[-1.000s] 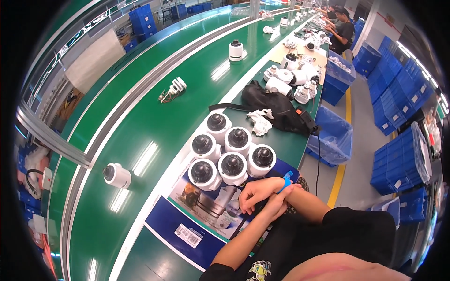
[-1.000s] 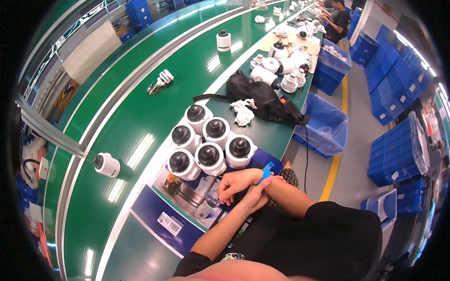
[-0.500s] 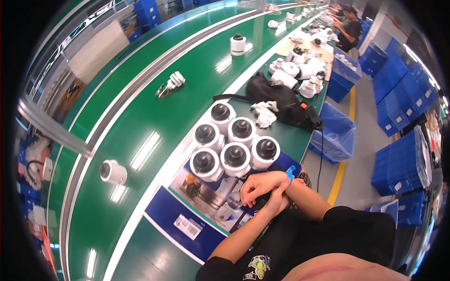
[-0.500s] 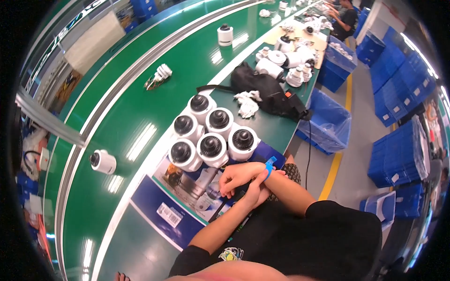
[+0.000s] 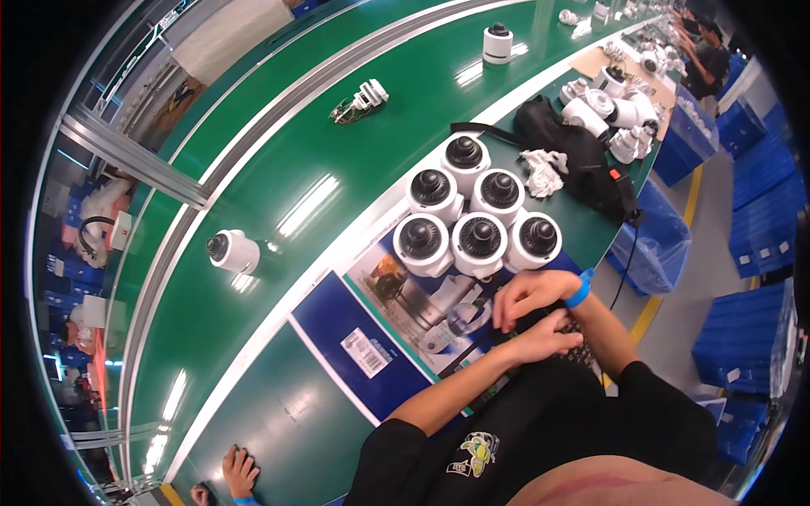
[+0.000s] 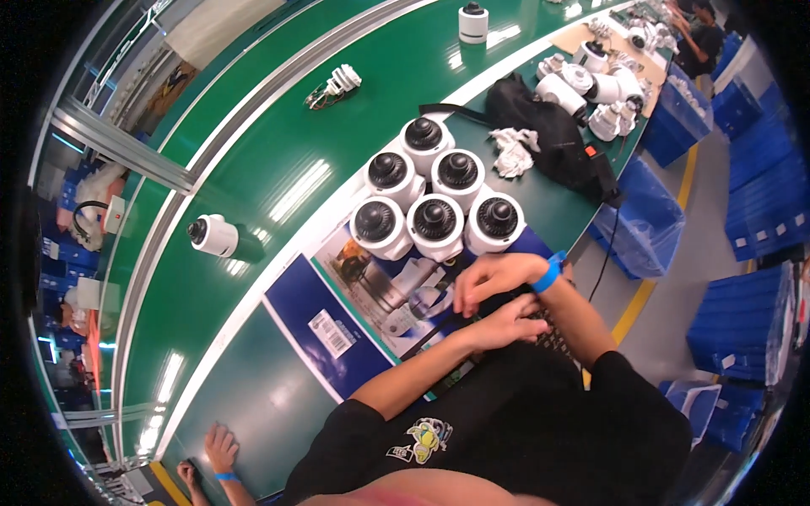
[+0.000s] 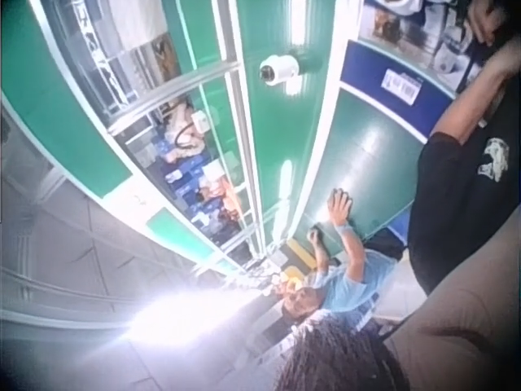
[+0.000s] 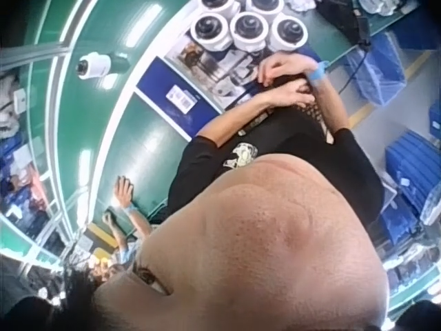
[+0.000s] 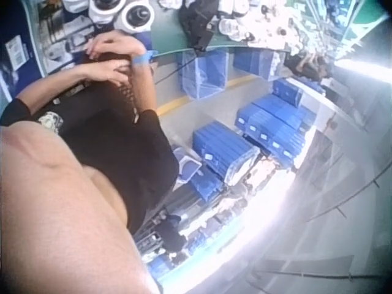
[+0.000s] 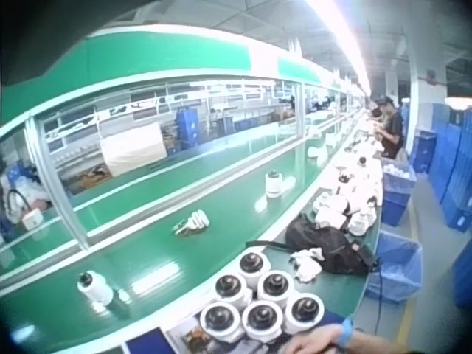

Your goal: Manually assembling electronic light fixtures by inserting internal components into white plastic housings.

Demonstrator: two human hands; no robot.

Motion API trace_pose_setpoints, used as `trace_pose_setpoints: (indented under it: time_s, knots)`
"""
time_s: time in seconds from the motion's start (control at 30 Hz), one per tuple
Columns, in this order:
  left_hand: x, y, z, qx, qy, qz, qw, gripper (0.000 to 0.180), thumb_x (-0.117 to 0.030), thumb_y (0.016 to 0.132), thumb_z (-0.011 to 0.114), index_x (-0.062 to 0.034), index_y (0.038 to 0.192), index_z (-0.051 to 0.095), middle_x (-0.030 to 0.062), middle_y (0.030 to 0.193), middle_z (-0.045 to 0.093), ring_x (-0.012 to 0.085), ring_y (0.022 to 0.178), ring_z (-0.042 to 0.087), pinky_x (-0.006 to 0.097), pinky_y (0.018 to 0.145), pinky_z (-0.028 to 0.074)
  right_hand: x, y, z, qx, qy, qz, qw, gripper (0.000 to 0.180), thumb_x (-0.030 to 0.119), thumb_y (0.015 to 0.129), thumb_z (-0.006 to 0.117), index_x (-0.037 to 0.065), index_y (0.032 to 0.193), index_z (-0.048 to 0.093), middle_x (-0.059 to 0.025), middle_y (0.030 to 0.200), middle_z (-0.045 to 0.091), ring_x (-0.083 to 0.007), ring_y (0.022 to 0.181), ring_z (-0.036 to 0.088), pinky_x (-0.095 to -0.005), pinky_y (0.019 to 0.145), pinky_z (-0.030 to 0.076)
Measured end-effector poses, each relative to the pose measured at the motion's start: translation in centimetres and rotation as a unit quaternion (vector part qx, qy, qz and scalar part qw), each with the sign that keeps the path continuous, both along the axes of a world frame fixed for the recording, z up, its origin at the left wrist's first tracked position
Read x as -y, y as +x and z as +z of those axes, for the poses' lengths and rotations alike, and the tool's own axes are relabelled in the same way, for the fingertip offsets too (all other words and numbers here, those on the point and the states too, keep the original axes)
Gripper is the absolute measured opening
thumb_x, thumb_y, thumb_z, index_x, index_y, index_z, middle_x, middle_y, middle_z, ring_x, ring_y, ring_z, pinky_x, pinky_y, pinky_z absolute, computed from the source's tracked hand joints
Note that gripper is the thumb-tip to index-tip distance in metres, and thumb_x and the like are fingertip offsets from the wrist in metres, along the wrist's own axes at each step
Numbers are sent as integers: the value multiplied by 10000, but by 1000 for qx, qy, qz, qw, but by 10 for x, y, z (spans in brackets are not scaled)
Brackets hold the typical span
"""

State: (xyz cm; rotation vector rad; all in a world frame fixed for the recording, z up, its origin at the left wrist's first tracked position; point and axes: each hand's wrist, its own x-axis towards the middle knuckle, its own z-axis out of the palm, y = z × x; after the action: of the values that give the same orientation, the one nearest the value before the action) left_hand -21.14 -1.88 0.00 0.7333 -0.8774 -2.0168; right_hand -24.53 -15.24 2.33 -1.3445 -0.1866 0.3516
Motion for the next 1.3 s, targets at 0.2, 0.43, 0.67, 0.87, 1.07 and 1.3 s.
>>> trace_pose_setpoints:
  time_s: [0.2,0.43,0.67,0.87,1.07,1.3]
  knots:
    - [-6,63,101,93,-429,-223,870,592,-255,799,704,8,1277,475,205,1323,472,343,1217,466,414,1001,387,7,-18,-6,78,20,-21,997,182,109,906,580,-32,799,621,-183,1053,619,-247,930,632,-333,797,514]
    - [36,212,145,-29,-359,126,924,253,-198,842,676,35,912,605,170,831,622,295,816,620,388,728,514,11,-26,-11,103,15,-43,994,145,97,894,600,-22,826,650,-155,1028,644,-231,898,628,-321,774,487]
    - [152,414,100,712,-124,398,565,537,-309,743,745,-33,1158,547,101,1083,610,225,998,589,354,845,490,3,-10,0,118,18,-51,991,160,119,891,608,-31,867,661,-151,1022,640,-239,981,587,-322,827,460]
    - [223,415,57,880,-100,264,382,1025,-392,642,800,-153,1443,208,106,1479,255,303,1344,266,530,1034,304,-2,-17,-5,115,11,-108,987,140,98,890,607,-32,861,648,-151,1021,635,-243,958,595,-323,824,463]
    - [213,432,43,838,-20,362,407,847,-461,638,785,-110,1310,407,117,1302,492,324,1152,516,464,912,450,-9,-14,-3,101,-21,-139,985,147,111,891,610,-29,865,649,-135,1015,639,-236,949,600,-312,811,471]
    - [147,447,116,646,-169,618,415,791,-467,563,854,29,1107,569,163,1061,630,252,977,617,348,895,463,1,-22,2,120,-37,-157,979,125,93,869,636,-17,817,662,-142,964,666,-237,864,643,-312,746,505]
